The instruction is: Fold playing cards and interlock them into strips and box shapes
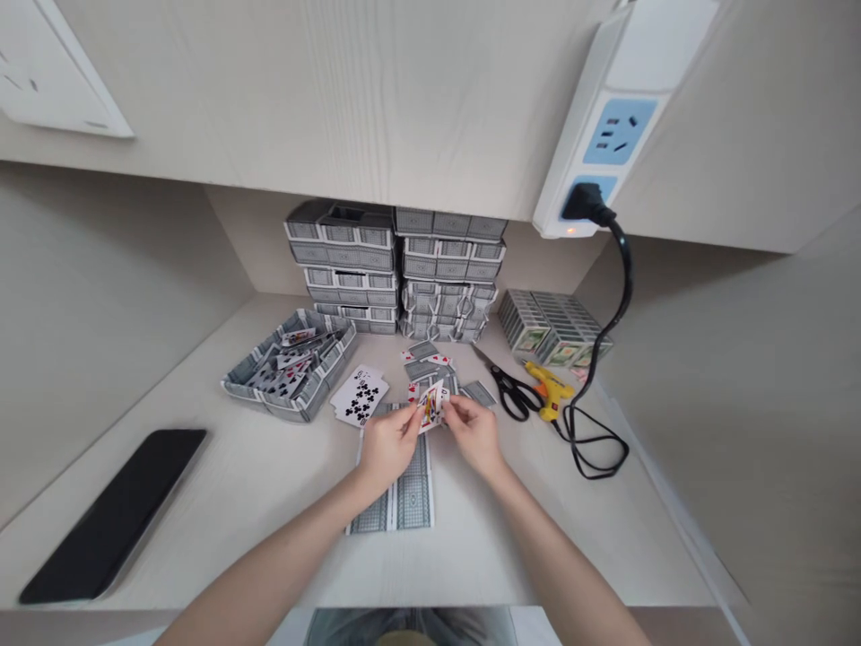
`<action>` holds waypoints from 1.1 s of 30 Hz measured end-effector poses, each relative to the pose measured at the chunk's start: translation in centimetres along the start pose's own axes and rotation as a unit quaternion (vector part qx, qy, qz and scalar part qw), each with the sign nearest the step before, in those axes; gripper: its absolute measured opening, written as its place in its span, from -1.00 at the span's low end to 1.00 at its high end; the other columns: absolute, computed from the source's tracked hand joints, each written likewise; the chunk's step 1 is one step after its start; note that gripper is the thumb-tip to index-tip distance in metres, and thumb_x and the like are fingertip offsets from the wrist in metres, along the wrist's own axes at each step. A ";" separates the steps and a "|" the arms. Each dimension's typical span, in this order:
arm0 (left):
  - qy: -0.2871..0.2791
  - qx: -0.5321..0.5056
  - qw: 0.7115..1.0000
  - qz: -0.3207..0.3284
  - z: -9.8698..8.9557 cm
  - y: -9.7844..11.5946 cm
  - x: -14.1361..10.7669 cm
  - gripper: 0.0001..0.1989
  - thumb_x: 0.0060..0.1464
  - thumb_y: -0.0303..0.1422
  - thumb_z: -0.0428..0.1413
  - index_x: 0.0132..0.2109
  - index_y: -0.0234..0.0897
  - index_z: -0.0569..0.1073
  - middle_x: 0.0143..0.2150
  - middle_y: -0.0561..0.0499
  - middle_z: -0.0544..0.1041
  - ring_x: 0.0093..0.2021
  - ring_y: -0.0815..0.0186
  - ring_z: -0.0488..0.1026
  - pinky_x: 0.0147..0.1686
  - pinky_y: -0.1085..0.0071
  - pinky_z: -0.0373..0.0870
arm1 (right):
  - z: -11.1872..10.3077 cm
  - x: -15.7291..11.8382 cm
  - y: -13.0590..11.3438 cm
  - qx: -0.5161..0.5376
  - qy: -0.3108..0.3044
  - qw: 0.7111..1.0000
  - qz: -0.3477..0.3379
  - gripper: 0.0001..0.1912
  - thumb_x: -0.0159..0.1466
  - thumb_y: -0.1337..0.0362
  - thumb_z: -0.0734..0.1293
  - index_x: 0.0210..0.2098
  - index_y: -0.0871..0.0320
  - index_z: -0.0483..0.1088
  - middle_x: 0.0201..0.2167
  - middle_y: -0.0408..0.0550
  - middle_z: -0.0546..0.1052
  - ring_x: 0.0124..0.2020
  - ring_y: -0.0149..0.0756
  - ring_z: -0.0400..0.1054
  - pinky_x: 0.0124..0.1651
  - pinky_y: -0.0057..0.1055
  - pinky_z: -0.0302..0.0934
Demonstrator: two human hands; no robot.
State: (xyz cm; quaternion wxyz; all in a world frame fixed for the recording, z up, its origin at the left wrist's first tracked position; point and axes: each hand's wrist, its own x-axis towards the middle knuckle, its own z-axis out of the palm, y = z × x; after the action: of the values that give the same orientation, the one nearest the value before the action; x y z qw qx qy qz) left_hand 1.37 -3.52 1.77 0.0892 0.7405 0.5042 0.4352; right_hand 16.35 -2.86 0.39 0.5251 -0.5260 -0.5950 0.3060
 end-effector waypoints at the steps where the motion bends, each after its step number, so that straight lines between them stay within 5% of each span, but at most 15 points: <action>1: 0.001 -0.003 1.000 -0.001 0.0 0.0 0.0 -0.72 0.09 -0.30 -0.03 -0.37 -0.35 0.52 -0.60 0.00 0.51 -0.66 0.46 0.32 -0.61 0.55 0.20 | -0.1 0.1 0.1 -0.005 -0.008 1.000 0.002 -0.75 0.17 0.19 0.21 -0.34 0.19 0.46 -0.42 -0.02 0.56 -0.43 -0.25 0.44 -0.37 -0.39 0.32; 9: -0.012 -0.020 0.999 0.035 0.6 0.9 -1.0 -0.73 0.10 -0.33 -0.03 -0.31 -0.31 0.54 -0.58 0.00 0.52 -0.62 0.44 0.37 -0.56 0.55 0.24 | 0.6 -1.1 -0.8 -0.245 0.046 0.968 -0.036 -0.76 0.17 0.27 0.17 -0.40 0.19 0.46 -0.48 0.01 0.55 -0.49 -0.27 0.43 -0.38 -0.43 0.27; 12: 0.004 -0.040 0.999 0.000 0.7 0.5 -0.7 -0.74 0.07 -0.31 -0.01 -0.30 -0.32 0.54 -0.54 -0.02 0.54 -0.60 0.44 0.38 -0.54 0.55 0.27 | 0.9 -0.9 -0.7 -0.211 0.048 0.976 -0.023 -0.76 0.18 0.27 0.17 -0.32 0.19 0.44 -0.45 0.00 0.56 -0.46 -0.28 0.44 -0.35 -0.43 0.28; 19: 0.009 -0.108 0.987 -0.115 0.4 -0.5 -0.1 -0.69 0.02 -0.23 0.02 -0.29 -0.37 0.55 -0.56 0.02 0.52 -0.62 0.43 0.32 -0.56 0.54 0.27 | 0.2 0.0 0.5 -0.025 -0.055 0.998 0.028 -0.76 0.16 0.18 0.21 -0.37 0.18 0.43 -0.42 -0.03 0.56 -0.43 -0.25 0.45 -0.37 -0.38 0.31; 24: 0.003 -0.138 0.982 -0.130 0.7 0.3 -0.6 -0.69 0.00 -0.22 0.03 -0.35 -0.36 0.55 -0.63 0.06 0.45 -0.65 0.45 0.26 -0.62 0.55 0.20 | 0.3 -0.4 0.2 -0.118 -0.047 0.992 0.001 -0.78 0.18 0.21 0.18 -0.45 0.17 0.38 -0.54 -0.07 0.52 -0.54 -0.31 0.40 -0.45 -0.45 0.24; 29: -0.008 -0.147 0.982 -0.120 0.9 0.5 -0.8 -0.70 0.00 -0.23 0.03 -0.38 -0.36 0.55 -0.62 0.07 0.44 -0.64 0.47 0.24 -0.60 0.56 0.19 | 1.0 -1.0 -1.2 -0.316 0.013 0.948 -0.029 -0.78 0.20 0.27 0.14 -0.45 0.19 0.36 -0.61 -0.05 0.47 -0.60 -0.30 0.36 -0.51 -0.48 0.11; 33: 0.013 -0.148 0.980 -0.130 0.7 0.1 -0.5 -0.69 0.00 -0.22 0.04 -0.36 -0.37 0.55 -0.62 0.06 0.45 -0.62 0.46 0.25 -0.59 0.56 0.20 | 1.1 -1.2 -1.5 -0.296 0.016 0.954 -0.039 -0.76 0.23 0.26 0.10 -0.40 0.19 0.36 -0.60 -0.06 0.48 -0.59 -0.33 0.36 -0.52 -0.50 0.09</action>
State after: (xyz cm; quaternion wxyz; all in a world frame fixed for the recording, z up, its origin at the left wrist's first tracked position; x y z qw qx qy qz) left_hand 1.95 -3.74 1.15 0.2464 0.6417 0.5273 0.4994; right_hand 14.72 -4.15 1.10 0.3668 -0.6391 -0.6705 0.0866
